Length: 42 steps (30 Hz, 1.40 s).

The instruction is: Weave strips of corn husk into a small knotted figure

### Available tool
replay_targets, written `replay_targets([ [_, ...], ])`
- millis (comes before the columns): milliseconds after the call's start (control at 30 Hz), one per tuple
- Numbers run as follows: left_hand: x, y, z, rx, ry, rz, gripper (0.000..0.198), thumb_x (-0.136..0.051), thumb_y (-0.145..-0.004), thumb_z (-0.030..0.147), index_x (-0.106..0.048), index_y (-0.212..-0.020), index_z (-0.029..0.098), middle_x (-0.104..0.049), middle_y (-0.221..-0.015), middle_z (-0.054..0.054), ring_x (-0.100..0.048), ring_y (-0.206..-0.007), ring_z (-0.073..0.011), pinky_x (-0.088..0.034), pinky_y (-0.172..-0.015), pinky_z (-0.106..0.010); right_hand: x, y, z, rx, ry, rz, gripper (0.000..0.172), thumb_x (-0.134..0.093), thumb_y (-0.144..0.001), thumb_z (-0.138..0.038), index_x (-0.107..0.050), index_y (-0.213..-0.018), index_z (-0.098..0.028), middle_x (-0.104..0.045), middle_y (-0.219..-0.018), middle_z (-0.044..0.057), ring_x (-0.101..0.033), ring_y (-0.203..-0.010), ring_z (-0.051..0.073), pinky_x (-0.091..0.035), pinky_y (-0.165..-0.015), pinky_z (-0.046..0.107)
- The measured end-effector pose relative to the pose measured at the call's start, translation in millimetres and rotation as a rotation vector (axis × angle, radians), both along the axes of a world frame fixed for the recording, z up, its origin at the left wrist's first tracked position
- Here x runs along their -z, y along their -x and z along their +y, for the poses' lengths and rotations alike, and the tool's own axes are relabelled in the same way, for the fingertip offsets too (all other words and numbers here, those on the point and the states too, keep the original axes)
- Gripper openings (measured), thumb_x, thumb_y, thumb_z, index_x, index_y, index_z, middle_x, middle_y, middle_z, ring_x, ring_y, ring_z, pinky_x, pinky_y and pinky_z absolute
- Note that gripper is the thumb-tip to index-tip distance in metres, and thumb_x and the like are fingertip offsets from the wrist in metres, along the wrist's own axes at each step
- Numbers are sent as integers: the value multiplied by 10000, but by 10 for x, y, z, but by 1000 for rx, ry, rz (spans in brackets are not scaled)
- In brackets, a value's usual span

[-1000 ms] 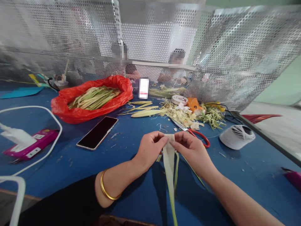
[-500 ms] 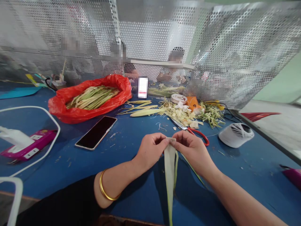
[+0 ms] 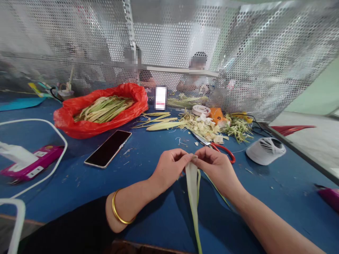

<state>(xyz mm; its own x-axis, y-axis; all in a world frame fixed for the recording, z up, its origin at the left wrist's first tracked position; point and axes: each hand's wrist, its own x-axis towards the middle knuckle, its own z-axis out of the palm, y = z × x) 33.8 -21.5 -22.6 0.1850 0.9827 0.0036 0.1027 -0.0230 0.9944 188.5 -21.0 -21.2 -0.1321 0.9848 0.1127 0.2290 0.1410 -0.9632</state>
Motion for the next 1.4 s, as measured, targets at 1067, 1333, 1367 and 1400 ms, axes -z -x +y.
replay_targets([
  [1067, 12, -1, -4, -40, -84, 94, 215, -529, -828, 294, -675, -762, 150, -584, -600, 2, -481, -508, -95, -390, -495, -208, 28, 23, -1, 13, -15, 8, 225, -691, -751, -385, -632, -767, -168, -544, -625, -21, -449, -579, 117, -358, -522, 243],
  [1333, 24, -1, -6, -80, -100, 132, 226, -539, -828, 320, -682, -766, 156, -620, -638, -14, -513, -536, -111, -406, -506, -216, 17, 43, -20, 23, -62, -59, 211, -669, -755, -377, -610, -743, -174, -536, -616, -20, -451, -564, 118, -358, -499, 240],
  [1367, 27, -2, -4, -79, -95, 129, 224, -540, -827, 319, -681, -764, 157, -616, -631, -12, -513, -536, -111, -403, -503, -215, 9, 45, -24, 22, -68, -72, 218, -662, -759, -385, -608, -734, -175, -528, -604, -22, -446, -554, 118, -353, -491, 239],
  [1400, 30, -3, -1, -78, -88, 128, 225, -539, -827, 322, -678, -761, 157, -611, -621, -10, -511, -534, -112, -400, -499, -214, 1, 47, -29, 23, -77, -85, 223, -655, -762, -391, -607, -724, -176, -523, -596, -23, -443, -547, 117, -350, -486, 239],
])
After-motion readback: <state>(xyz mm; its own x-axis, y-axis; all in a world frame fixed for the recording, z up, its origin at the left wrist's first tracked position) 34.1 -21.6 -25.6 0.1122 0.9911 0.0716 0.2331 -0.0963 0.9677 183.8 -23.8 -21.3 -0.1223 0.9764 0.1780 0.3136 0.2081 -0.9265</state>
